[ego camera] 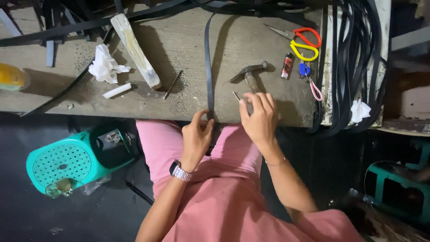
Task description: Punching a series of holes into a black leather strap using a hand punch and a hammer on a workshop table.
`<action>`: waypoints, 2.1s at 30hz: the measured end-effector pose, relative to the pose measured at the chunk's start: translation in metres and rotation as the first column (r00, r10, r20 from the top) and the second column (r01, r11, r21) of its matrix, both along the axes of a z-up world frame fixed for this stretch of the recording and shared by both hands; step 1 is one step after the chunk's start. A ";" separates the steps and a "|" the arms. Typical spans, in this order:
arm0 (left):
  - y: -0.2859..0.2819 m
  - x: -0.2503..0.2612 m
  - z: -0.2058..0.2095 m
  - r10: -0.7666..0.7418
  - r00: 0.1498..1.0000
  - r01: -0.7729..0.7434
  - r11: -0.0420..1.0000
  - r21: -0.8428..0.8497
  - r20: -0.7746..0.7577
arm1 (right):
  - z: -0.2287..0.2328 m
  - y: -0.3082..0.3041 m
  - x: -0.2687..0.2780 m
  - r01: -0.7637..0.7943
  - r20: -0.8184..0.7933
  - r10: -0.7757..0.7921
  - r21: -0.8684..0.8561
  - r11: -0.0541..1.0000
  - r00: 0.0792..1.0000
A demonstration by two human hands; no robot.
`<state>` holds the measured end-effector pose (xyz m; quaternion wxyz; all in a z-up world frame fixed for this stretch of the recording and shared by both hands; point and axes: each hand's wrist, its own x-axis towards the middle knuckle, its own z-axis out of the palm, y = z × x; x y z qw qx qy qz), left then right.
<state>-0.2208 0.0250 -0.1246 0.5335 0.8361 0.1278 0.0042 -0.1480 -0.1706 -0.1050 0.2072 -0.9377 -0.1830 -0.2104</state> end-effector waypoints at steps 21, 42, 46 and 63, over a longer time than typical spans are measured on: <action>0.022 0.026 -0.018 -0.511 0.743 0.069 0.700 0.711 0.432 | -0.019 0.023 -0.021 0.026 -0.250 -0.063 -0.149 0.989 0.966; 0.044 0.028 -0.018 -0.215 0.849 0.208 0.976 0.069 0.482 | -0.017 0.049 0.017 -0.524 -0.045 0.525 0.035 0.851 0.850; 0.050 0.029 0.013 -0.186 0.868 0.185 0.982 0.047 0.461 | -0.017 0.043 0.012 -0.447 0.013 0.452 -0.128 0.885 0.892; 0.040 0.072 0.000 -0.102 0.866 0.167 0.982 -0.092 0.489 | -0.013 0.023 0.029 -0.513 -0.281 0.476 -0.070 0.856 0.833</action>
